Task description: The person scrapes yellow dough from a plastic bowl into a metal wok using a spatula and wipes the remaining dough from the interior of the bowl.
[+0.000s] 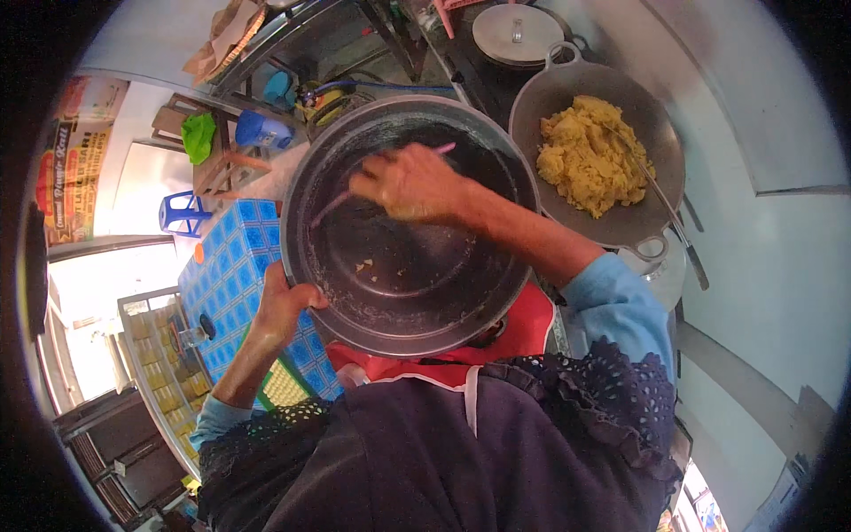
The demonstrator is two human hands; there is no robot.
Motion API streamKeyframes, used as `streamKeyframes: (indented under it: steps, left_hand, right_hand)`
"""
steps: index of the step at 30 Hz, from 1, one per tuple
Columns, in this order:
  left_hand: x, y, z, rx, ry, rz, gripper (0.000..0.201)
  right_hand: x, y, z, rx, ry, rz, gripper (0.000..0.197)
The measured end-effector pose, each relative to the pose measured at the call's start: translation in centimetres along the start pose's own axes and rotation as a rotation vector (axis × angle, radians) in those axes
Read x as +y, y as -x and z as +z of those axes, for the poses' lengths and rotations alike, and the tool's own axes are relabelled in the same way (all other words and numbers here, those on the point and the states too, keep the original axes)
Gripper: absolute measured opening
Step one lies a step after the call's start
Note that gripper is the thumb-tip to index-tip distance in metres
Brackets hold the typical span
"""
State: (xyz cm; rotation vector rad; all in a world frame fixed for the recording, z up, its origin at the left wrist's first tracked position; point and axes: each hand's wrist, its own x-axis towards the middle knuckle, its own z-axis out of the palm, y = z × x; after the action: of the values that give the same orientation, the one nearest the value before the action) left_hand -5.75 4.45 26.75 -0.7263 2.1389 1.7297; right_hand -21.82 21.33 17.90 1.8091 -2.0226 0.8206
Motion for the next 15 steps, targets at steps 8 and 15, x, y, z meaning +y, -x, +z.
streamKeyframes:
  steps: [8,15]
  left_hand:
    - [0.0,0.3,0.1,0.025,-0.015,-0.021,0.037]
    - [0.0,0.6,0.4,0.028,-0.007,-0.029,0.040]
  right_hand:
    - [-0.8,-0.9,-1.5,-0.178,0.007,-0.041,0.017]
    - [-3.0,3.1,1.4,-0.371,-0.248,-0.103,0.020]
